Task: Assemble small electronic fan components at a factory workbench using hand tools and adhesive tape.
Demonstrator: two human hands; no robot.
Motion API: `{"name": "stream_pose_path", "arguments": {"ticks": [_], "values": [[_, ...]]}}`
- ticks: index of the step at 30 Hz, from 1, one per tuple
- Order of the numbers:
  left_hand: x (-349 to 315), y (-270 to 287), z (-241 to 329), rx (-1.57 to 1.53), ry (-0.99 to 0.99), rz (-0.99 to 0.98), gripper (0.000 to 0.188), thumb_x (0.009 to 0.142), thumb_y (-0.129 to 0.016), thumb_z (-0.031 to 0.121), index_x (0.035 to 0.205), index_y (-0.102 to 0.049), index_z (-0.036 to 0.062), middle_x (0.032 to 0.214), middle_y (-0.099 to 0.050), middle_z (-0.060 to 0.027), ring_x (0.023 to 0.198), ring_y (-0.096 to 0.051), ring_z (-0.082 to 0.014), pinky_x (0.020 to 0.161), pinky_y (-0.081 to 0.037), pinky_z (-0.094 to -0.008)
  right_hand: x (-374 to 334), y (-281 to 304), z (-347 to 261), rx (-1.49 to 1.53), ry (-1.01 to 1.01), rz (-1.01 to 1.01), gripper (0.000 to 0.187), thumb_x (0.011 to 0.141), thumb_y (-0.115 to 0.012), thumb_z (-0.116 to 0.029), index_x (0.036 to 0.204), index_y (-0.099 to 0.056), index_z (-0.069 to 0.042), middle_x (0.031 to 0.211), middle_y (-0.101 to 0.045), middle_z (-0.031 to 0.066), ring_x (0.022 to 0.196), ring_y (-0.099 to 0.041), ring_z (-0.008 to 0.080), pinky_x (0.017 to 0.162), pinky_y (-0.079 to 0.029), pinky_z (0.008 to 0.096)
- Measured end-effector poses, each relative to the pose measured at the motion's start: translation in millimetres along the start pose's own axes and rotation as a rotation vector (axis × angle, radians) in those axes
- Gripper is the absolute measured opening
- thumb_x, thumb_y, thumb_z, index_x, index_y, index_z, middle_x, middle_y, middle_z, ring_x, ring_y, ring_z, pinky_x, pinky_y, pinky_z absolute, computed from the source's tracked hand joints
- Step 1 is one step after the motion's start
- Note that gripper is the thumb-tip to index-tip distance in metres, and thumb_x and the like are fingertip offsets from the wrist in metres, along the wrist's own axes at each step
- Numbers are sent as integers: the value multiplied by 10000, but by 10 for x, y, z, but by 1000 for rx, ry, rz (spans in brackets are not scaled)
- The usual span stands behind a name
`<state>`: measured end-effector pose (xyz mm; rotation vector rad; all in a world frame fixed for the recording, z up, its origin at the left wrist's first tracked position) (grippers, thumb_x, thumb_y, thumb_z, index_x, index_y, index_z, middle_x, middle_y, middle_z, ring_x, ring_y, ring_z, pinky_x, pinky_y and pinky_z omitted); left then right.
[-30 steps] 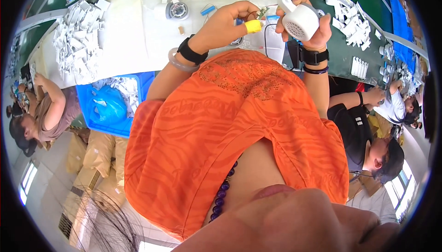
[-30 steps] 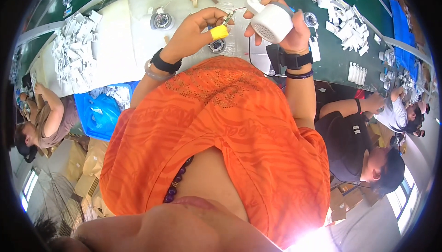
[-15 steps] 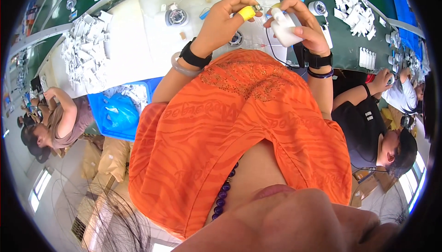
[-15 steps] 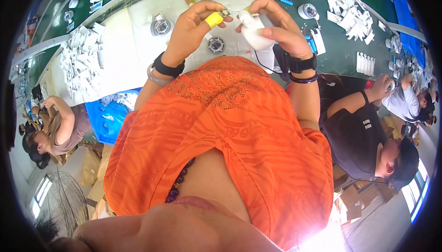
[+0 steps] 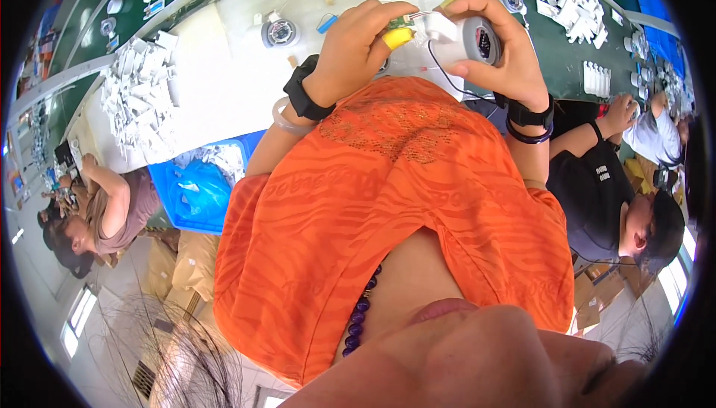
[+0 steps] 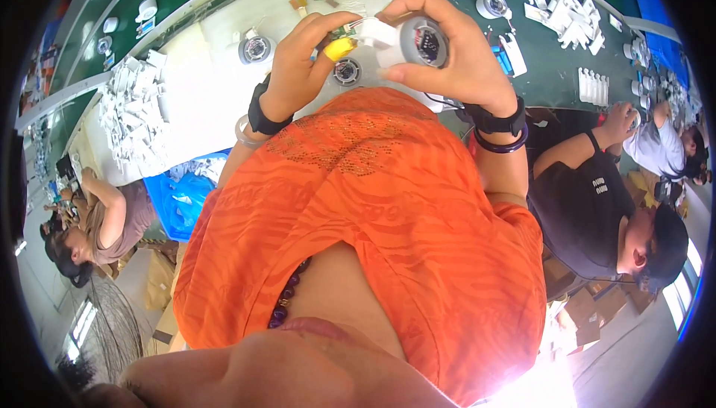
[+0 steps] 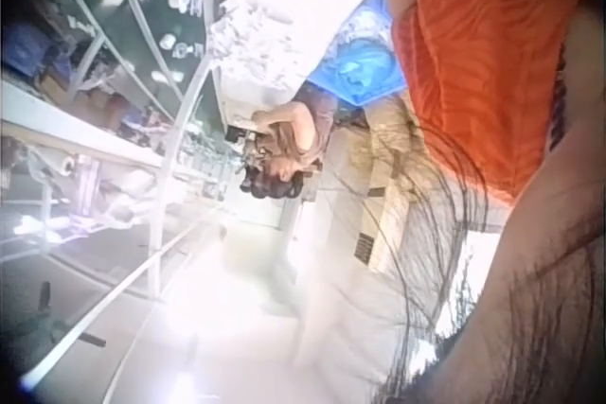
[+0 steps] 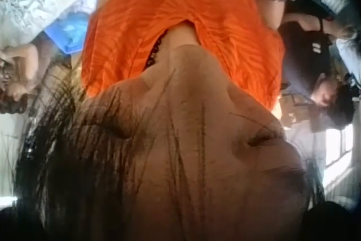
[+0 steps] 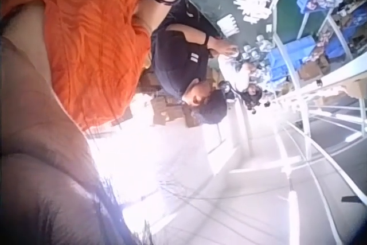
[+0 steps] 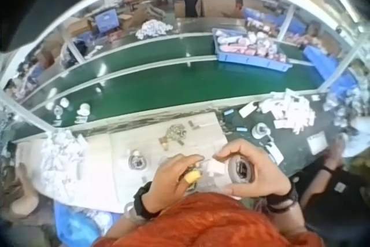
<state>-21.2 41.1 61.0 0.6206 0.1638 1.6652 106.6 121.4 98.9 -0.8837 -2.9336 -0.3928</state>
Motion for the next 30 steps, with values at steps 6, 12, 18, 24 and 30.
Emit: {"name": "stream_pose_path", "arguments": {"ticks": [6,12,18,24,30], "values": [[12,56,82,-36,-118,110,441,764,-543,-96,1156,-618,89,1017,-596,-128,920,-595,-320,762,-486,-354,14,-74,-314,-415,129,-8,423,682,-816,-139,1038,-609,-44,952,-615,89,826,-597,224,738,-478,299],[2,21,39,7,-106,94,333,826,-584,-60,1141,-624,37,984,-613,-118,854,-601,-244,746,-480,-293,19,-108,-388,-460,175,26,409,687,-801,-166,1023,-601,-43,913,-608,105,793,-586,284,714,-479,327],[-31,34,79,53,-157,128,336,814,-589,-59,1135,-628,34,976,-616,-124,829,-604,-248,739,-483,-297,15,-149,-403,-475,176,13,403,695,-790,-185,1019,-595,-46,922,-612,110,815,-590,308,721,-479,343],[-31,31,63,16,-120,120,349,806,-603,-57,1140,-632,41,977,-612,-118,824,-604,-233,734,-482,-288,11,-149,-378,-496,174,9,409,694,-794,-191,1020,-595,-48,917,-608,113,816,-589,314,717,-478,347],[-30,30,-7,-26,-72,100,373,806,-613,-55,1160,-635,61,974,-608,-95,801,-588,-199,723,-476,-273,20,-168,-350,-508,171,13,417,691,-797,-195,1025,-594,-49,924,-607,115,817,-587,318,718,-479,352]]}}
Point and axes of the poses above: each hand's wrist, its own x-axis towards the middle knuckle, its own y-axis out of the back of the hand, z = x × y, the point moved 10 cm from there along x, towards the middle knuckle
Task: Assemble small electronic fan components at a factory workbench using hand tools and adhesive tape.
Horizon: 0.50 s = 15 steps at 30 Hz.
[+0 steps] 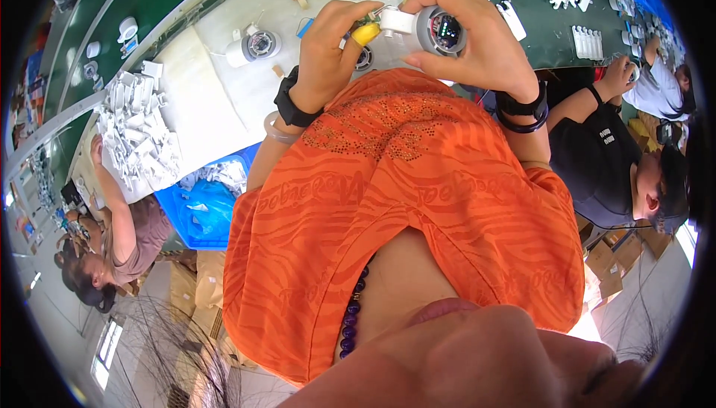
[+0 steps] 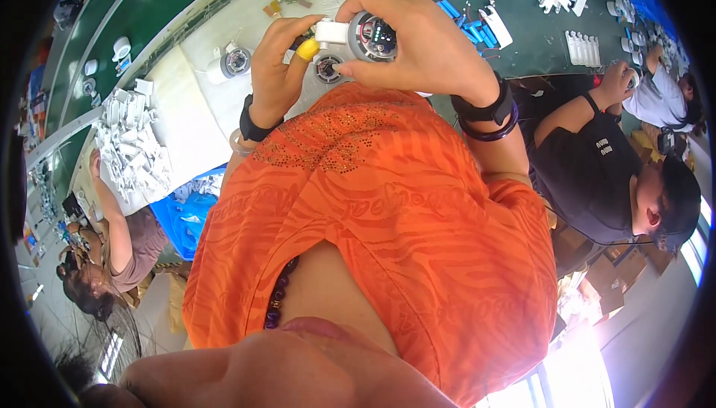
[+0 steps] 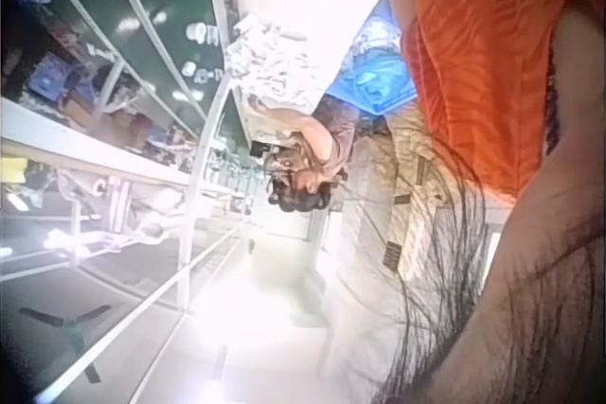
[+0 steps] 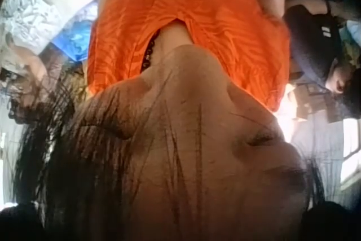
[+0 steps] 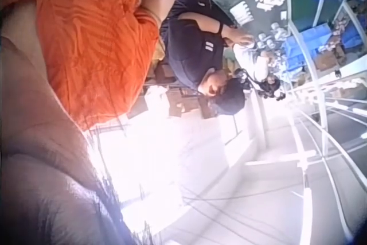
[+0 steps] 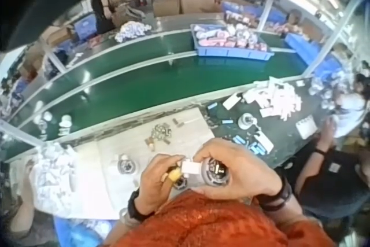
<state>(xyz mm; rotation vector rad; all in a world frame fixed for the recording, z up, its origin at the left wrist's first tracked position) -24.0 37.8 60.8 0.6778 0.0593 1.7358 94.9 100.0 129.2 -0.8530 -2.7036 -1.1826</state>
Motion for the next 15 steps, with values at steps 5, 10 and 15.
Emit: {"name": "stream_pose_path", "arguments": {"ticks": [5,10,15], "values": [[-13,-3,10,-2,-6,-6,388,803,-615,-53,1172,-639,67,961,-605,-90,787,-577,-195,717,-470,-270,11,-10,-22,-3,-5,-14,413,692,-795,-196,1026,-596,-55,926,-608,118,831,-593,321,726,-482,350],[-2,170,263,-8,-3,37,350,794,-620,-47,1130,-649,47,955,-620,-118,841,-597,-258,741,-483,-319,74,144,-351,30,59,9,482,674,-787,-187,1078,-566,-44,983,-605,135,876,-608,335,736,-497,359],[-50,505,537,59,-133,46,319,755,-672,81,1057,-679,-21,995,-664,-152,903,-618,-285,779,-491,-334,127,399,-968,-30,270,152,541,611,-841,-243,1043,-576,-54,978,-581,126,859,-604,312,706,-479,383]]}}
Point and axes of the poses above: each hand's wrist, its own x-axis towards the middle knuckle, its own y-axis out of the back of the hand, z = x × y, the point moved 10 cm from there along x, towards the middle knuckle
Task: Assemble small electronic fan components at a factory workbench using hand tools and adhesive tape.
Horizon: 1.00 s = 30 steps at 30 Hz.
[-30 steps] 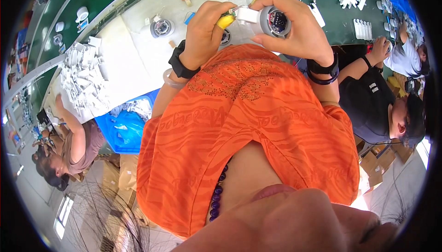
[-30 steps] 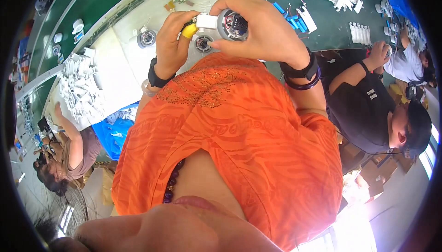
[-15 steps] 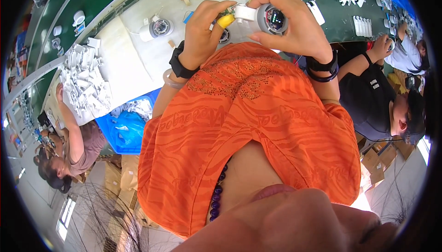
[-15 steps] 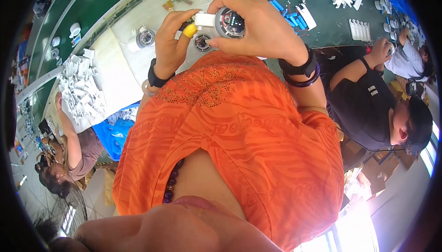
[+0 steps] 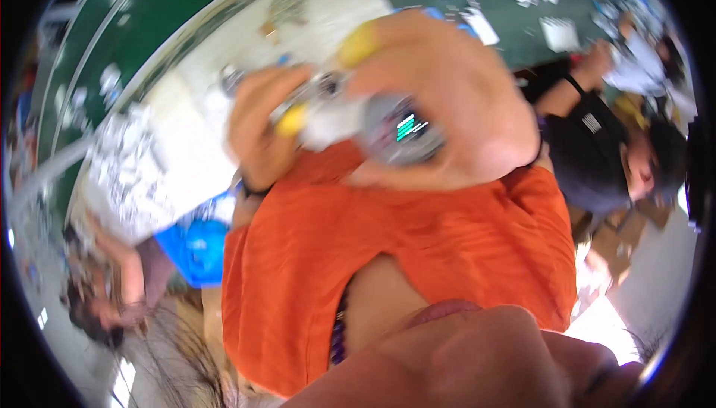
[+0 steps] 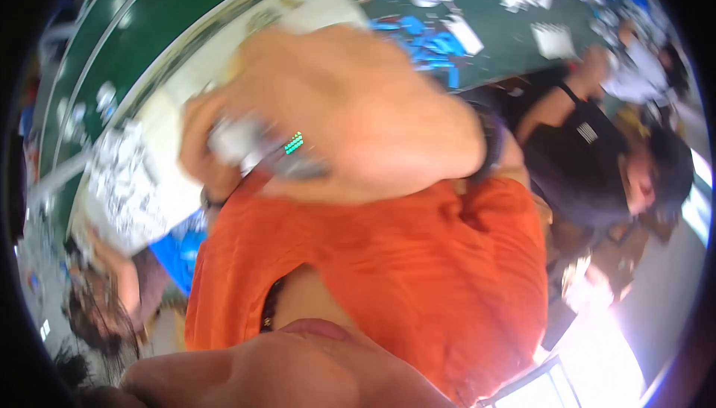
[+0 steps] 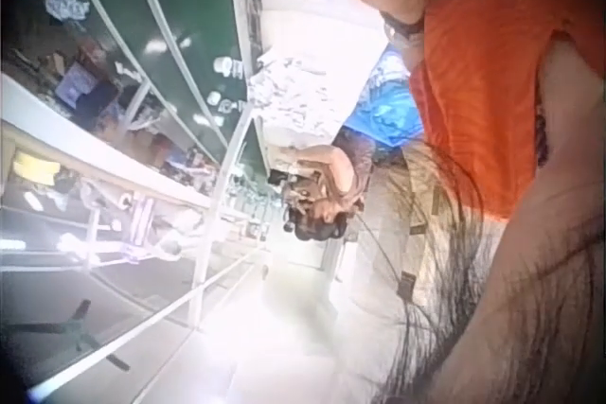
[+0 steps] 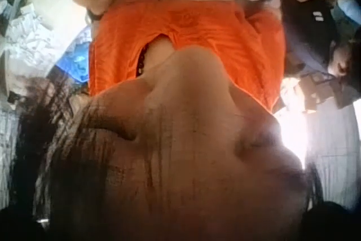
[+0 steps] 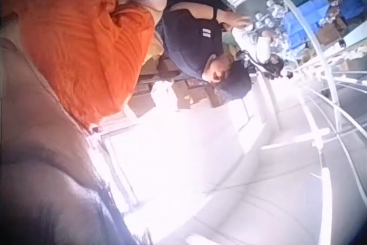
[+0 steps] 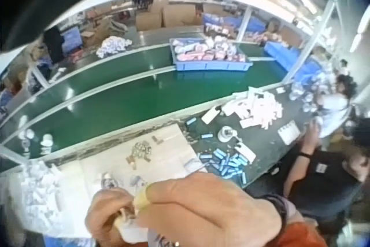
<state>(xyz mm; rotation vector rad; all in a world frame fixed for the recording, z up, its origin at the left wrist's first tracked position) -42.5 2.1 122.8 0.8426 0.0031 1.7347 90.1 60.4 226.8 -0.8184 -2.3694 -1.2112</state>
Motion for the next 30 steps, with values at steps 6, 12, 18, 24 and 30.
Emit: {"name": "stream_pose_path", "arguments": {"ticks": [6,12,18,24,30], "values": [[-33,161,291,-201,-143,148,292,790,-641,169,986,-673,-44,951,-671,-147,894,-637,-280,806,-506,-343,58,229,-366,193,354,487,503,621,-763,-458,926,-564,-110,869,-546,37,718,-559,242,553,-394,354],[24,138,268,-363,-129,147,300,784,-645,158,996,-666,-53,951,-665,-156,896,-636,-275,805,-506,-338,63,278,-482,225,371,549,540,599,-773,-498,933,-602,-109,856,-577,14,745,-581,231,563,-383,357],[13,156,216,-418,-67,161,308,779,-649,147,1006,-659,-62,951,-659,-164,898,-636,-269,805,-507,-334,15,393,-472,394,406,702,570,593,-771,-527,960,-612,-121,867,-597,-2,736,-590,220,568,-378,352],[-96,284,266,-303,14,246,318,773,-653,135,1015,-652,-71,951,-652,-173,900,-636,-263,804,-508,-330,122,-6,8,559,284,328,575,636,-847,-431,1046,-621,-97,1007,-635,38,898,-611,266,705,-467,365],[-39,-20,-277,-141,227,76,281,884,-573,-27,1160,-621,-54,992,-570,-98,741,-574,-134,622,-473,-238,-236,-85,698,498,-78,231,794,598,-918,-146,1272,-518,-20,1185,-588,104,1096,-583,207,933,-469,313]]}}
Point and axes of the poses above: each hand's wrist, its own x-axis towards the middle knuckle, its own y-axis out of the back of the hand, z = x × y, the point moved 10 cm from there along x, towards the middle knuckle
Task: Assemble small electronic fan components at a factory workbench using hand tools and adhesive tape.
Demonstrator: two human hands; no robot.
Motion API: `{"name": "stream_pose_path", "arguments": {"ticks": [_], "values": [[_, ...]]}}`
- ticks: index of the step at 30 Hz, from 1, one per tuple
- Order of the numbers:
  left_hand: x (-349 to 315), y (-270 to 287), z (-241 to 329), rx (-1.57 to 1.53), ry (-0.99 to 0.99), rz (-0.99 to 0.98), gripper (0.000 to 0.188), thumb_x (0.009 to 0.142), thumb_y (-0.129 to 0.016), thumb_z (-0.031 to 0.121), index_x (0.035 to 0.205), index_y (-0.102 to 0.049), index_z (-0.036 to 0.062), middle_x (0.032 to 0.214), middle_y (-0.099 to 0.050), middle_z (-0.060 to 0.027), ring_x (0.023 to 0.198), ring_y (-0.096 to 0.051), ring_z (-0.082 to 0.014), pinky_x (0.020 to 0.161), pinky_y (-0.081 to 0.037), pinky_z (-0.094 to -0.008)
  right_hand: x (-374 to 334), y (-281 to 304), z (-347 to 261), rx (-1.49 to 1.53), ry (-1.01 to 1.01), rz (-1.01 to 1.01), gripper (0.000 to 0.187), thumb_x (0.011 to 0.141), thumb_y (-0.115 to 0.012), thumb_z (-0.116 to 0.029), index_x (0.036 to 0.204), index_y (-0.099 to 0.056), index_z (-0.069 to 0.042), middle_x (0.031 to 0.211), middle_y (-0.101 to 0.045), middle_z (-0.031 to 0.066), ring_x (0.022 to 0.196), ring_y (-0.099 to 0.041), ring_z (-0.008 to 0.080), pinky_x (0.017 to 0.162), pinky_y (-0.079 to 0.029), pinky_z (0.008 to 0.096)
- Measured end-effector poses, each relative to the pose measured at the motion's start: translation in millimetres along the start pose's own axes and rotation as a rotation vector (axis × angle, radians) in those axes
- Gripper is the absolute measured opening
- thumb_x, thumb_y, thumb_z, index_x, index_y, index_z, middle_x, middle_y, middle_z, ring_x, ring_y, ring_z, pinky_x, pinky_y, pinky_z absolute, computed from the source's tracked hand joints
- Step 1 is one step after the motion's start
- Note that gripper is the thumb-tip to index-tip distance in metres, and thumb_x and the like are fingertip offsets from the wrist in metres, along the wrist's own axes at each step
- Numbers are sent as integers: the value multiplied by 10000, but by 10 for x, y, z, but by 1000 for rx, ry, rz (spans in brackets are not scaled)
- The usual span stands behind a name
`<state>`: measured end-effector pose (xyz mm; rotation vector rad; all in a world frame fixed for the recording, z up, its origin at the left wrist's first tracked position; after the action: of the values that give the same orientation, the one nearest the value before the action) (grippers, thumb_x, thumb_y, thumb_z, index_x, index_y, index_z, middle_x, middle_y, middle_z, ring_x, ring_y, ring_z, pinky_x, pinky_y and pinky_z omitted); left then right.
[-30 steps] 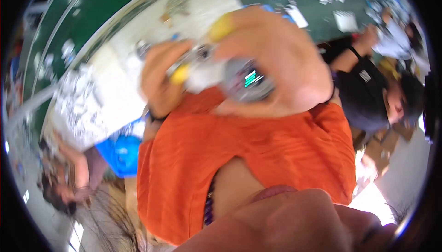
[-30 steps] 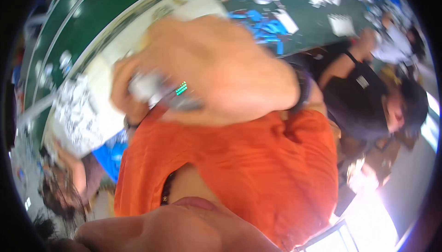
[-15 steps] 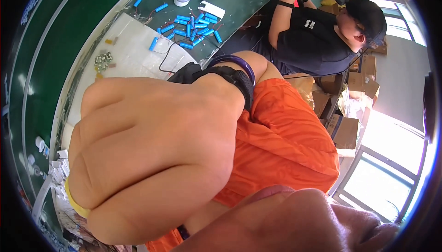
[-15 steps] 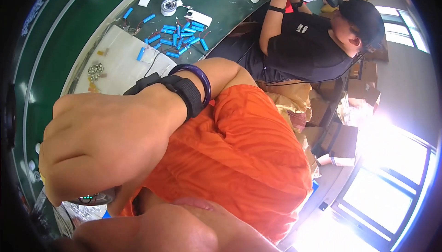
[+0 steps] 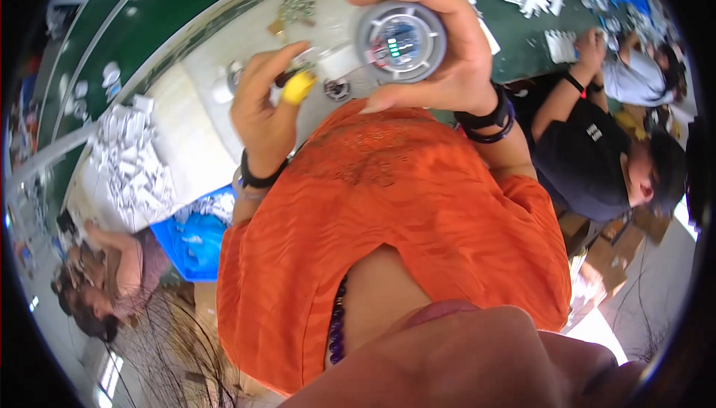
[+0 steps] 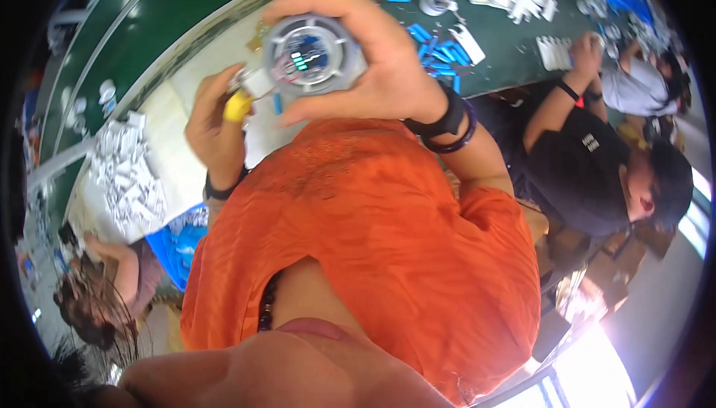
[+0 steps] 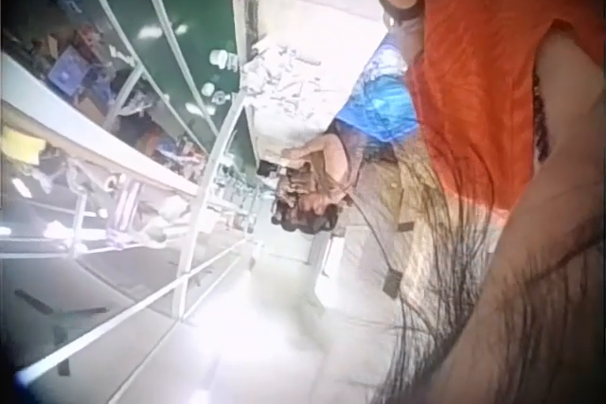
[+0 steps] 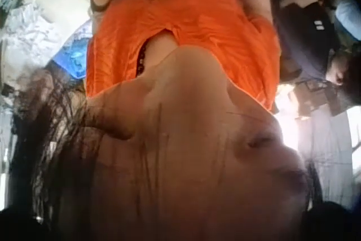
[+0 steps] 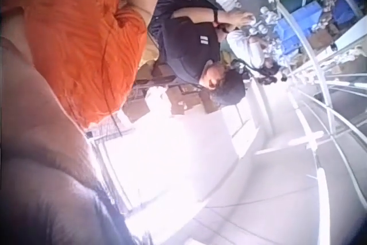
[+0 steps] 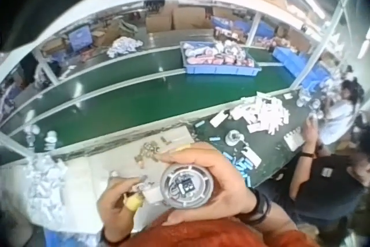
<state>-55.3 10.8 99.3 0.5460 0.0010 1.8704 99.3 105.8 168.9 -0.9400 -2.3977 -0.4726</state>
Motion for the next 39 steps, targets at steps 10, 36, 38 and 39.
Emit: {"name": "stream_pose_path", "arguments": {"ticks": [10,36,38,39], "values": [[106,-147,-111,-68,-57,-53,529,835,-673,114,1332,-508,36,1123,-597,-128,909,-582,-198,744,-479,-274,96,-299,102,-616,-114,-283,693,703,-821,-232,1296,-514,-47,1150,-602,141,1045,-571,321,905,-423,392],[-131,-979,-1123,-1638,790,-158,542,972,-347,523,1148,-527,43,1018,-594,-201,654,-523,-270,433,-364,-279,-2186,-296,2056,-802,-517,-750,273,824,-570,-98,1097,-566,-106,1055,-591,118,770,-653,340,642,-526,425],[-161,-983,-1141,-1569,786,-173,532,975,-340,523,1110,-527,43,1019,-592,-210,601,-521,-270,416,-364,-283,-2127,-448,2132,-859,-503,-841,256,820,-562,-107,1077,-556,-96,1010,-586,128,749,-652,349,627,-526,438],[-171,-978,-1155,-1563,784,-162,532,975,-340,523,1110,-527,43,1019,-592,-210,601,-521,-270,416,-364,-283,-2143,-506,2186,-929,-500,-927,242,817,-554,-116,1056,-545,-85,965,-581,138,728,-650,357,612,-525,451]]}}
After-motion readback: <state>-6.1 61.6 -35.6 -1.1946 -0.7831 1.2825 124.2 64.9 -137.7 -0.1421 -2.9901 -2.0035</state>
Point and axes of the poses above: each hand's wrist, its own x-axis towards the middle knuckle, its own y-axis out of the back of the hand, z = x × y, the point moved 10 cm from there along x, towards the middle knuckle
